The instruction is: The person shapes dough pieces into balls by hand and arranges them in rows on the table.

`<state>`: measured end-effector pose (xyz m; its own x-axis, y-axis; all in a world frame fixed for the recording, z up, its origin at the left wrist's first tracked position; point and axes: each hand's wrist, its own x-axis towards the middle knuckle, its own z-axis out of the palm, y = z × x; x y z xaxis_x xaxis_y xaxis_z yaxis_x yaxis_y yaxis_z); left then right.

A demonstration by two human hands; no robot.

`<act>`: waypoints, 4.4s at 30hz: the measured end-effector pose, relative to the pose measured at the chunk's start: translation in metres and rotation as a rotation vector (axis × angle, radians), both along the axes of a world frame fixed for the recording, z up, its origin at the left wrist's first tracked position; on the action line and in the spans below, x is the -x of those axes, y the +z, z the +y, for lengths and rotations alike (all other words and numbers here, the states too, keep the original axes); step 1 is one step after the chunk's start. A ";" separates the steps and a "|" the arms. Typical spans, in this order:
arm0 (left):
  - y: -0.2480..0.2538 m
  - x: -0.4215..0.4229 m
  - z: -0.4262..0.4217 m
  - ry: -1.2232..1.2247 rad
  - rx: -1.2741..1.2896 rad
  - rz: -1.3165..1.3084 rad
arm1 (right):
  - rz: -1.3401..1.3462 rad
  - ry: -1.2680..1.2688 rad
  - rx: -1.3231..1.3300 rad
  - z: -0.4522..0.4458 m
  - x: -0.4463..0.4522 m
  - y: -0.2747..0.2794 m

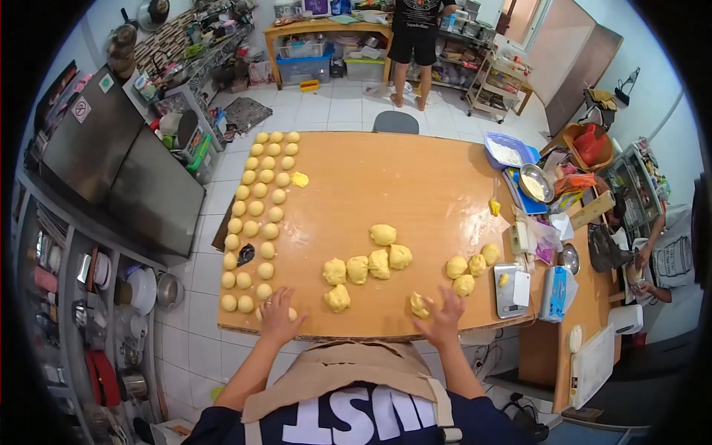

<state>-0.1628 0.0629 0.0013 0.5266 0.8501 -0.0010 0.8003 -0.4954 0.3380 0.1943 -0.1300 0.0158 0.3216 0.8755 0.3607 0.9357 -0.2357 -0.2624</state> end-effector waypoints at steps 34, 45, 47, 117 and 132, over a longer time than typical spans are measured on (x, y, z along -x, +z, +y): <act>-0.010 0.035 -0.044 -0.233 0.098 -0.279 | 0.249 -0.117 -0.126 0.081 0.011 -0.088; -0.004 0.038 -0.048 -0.255 0.002 -0.126 | 0.325 -0.130 -0.180 0.067 -0.036 -0.092; -0.007 0.034 -0.049 -0.285 0.027 -0.129 | 0.287 -0.076 -0.158 0.082 0.003 -0.091; -0.057 -0.212 0.277 0.167 0.416 -0.034 | 0.633 0.010 -0.053 0.002 -0.056 -0.097; 0.110 -0.186 0.006 -0.907 0.765 -0.501 | 0.919 0.071 -0.762 0.156 -0.043 0.078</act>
